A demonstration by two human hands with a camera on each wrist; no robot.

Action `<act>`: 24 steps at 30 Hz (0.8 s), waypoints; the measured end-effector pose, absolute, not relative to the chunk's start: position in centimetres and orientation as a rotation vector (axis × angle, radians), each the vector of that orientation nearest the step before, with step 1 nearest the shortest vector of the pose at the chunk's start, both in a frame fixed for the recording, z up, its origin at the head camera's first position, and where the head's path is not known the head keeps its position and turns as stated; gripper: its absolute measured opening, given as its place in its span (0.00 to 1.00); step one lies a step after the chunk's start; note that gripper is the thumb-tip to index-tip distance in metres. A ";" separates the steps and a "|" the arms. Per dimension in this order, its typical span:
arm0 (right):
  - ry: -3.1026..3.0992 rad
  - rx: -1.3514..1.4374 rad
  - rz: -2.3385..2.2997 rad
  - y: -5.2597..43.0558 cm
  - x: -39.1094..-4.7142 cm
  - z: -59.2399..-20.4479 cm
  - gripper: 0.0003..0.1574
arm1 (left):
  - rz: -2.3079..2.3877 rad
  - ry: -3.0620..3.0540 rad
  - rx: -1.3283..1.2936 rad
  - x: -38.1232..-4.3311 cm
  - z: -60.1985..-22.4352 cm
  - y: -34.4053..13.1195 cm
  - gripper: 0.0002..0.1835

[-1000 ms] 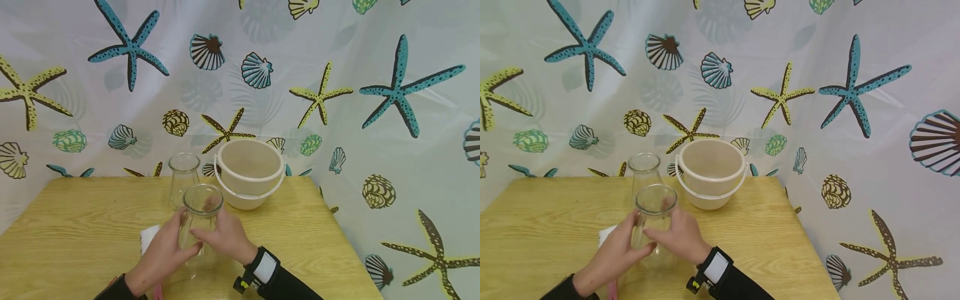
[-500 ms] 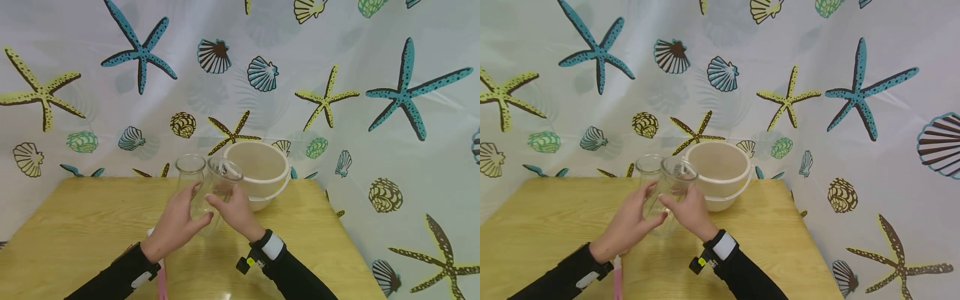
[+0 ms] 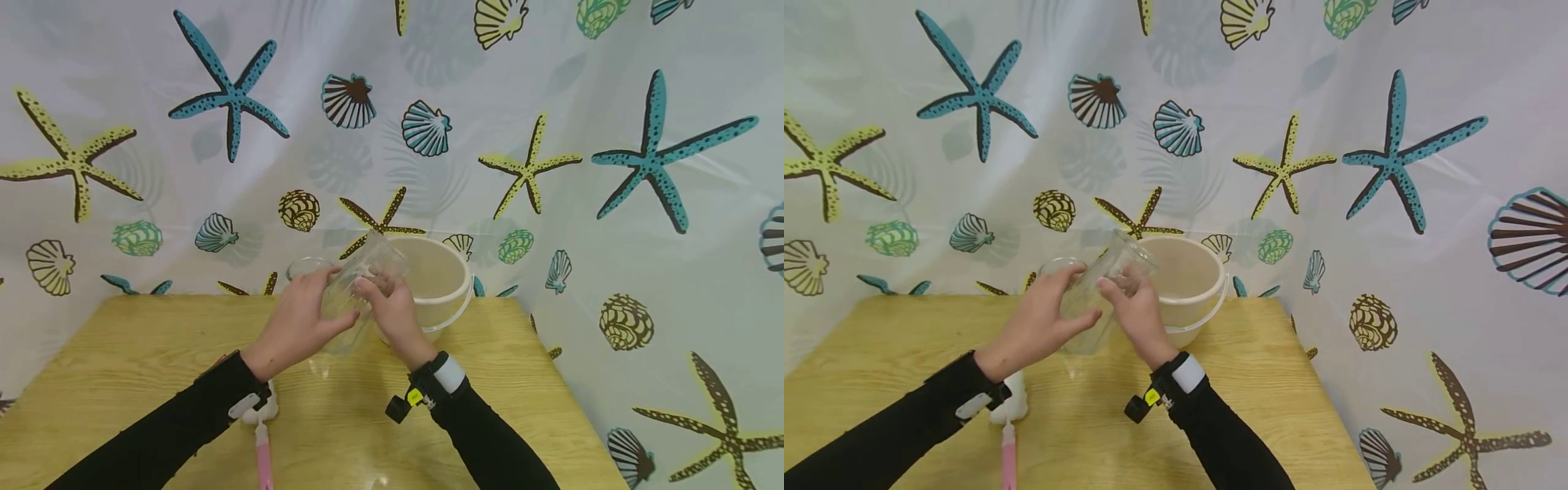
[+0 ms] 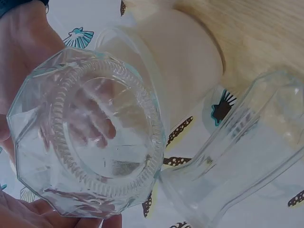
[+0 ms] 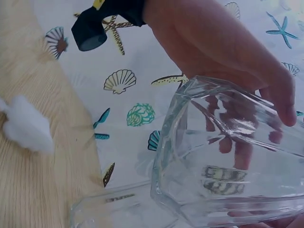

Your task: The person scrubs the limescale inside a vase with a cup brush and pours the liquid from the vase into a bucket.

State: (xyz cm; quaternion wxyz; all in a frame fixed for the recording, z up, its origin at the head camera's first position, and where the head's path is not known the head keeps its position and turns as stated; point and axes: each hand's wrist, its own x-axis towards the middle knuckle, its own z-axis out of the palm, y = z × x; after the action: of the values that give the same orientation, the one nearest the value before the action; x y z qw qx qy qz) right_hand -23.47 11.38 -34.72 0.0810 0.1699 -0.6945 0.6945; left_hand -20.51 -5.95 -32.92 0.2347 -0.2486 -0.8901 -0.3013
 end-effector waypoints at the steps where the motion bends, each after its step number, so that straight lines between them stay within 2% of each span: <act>1: -2.060 0.495 2.118 11.4 -23.7 -34.8 0.34 | -0.814 -2.449 -0.679 -20.7 -32.6 -5.9 0.40; 9: -1.888 0.374 2.458 11.1 -24.6 -34.4 0.35 | -0.719 -2.513 -0.663 -22.0 -30.0 -5.5 0.36; 17: -1.716 0.231 2.659 11.2 -24.8 -33.7 0.41 | -0.628 -2.597 -0.720 -23.2 -27.3 -4.8 0.35; 24: -1.514 0.117 2.844 11.1 -24.8 -33.6 0.38 | -0.574 -2.620 -0.746 -23.8 -25.8 -3.7 0.33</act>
State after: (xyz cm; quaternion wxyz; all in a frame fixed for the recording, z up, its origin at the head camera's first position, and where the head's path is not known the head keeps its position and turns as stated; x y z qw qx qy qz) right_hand -24.84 11.10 -33.61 -0.0413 0.0363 -0.4692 0.8814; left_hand -23.77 -3.71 -25.85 0.1780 -0.2636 -0.9261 -0.2029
